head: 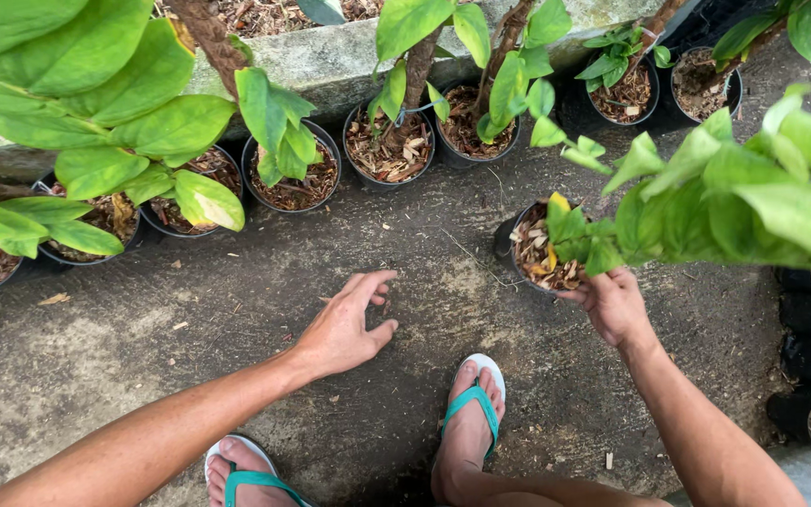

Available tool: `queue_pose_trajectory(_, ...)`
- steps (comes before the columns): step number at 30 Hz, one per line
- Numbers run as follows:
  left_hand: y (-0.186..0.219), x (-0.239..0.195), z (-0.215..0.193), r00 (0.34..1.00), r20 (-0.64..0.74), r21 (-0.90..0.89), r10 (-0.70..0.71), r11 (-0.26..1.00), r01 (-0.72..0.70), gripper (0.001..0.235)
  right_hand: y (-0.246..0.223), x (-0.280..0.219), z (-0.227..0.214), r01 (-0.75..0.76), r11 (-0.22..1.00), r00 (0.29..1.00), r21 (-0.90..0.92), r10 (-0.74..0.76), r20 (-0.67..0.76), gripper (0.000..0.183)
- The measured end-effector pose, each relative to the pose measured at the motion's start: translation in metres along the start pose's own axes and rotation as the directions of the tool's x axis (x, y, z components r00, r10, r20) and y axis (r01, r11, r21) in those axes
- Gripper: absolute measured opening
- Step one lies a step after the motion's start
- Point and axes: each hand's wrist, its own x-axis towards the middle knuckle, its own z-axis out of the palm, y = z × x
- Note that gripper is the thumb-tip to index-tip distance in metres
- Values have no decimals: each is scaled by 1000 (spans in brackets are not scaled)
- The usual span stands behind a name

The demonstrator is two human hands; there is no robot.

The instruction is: The person inspects a row of potted plants by lifting and rotating them to view the leaves and stems. They remove a small weed from one pot and continue checking the foliage of several other plants. The person handles the pots and plants by hand without using any tools.

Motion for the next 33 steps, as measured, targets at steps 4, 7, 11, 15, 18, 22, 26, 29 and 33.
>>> queue_pose_trajectory(4,-3,2,-2,996,27,-29,-86,996,87,68,-19,11,5,43,999,998,31,-42,-48,34)
queue_pose_trajectory(7,-6,5,-2,994,35,-35,-103,994,104,67,-41,17,23,59,998,994,28,-56,-91,44)
queue_pose_trajectory(11,-14,7,-1,993,17,-13,-117,993,117,68,-74,35,47,60,998,989,7,-58,-133,45)
queue_pose_trajectory(15,-19,8,-3,985,42,-7,-168,986,168,69,-92,59,60,59,998,988,5,-57,-144,43)
queue_pose_trajectory(18,-20,8,-4,974,52,-22,-219,975,220,69,-96,81,64,68,995,991,78,-58,-121,40)
queue_pose_trajectory(22,-24,7,-5,977,40,-31,-211,977,212,69,-91,113,64,96,991,991,96,-86,-102,36)
queue_pose_trajectory(26,-30,7,-5,977,20,-56,-212,976,212,67,-82,142,62,110,987,990,119,-97,-105,38)
queue_pose_trajectory(29,-35,9,-3,980,11,-61,-199,978,200,68,-78,158,57,125,986,988,108,-113,-107,40)
queue_pose_trajectory(33,-42,10,-2,981,6,-85,-196,977,196,68,-73,176,51,121,988,990,98,-112,-91,41)
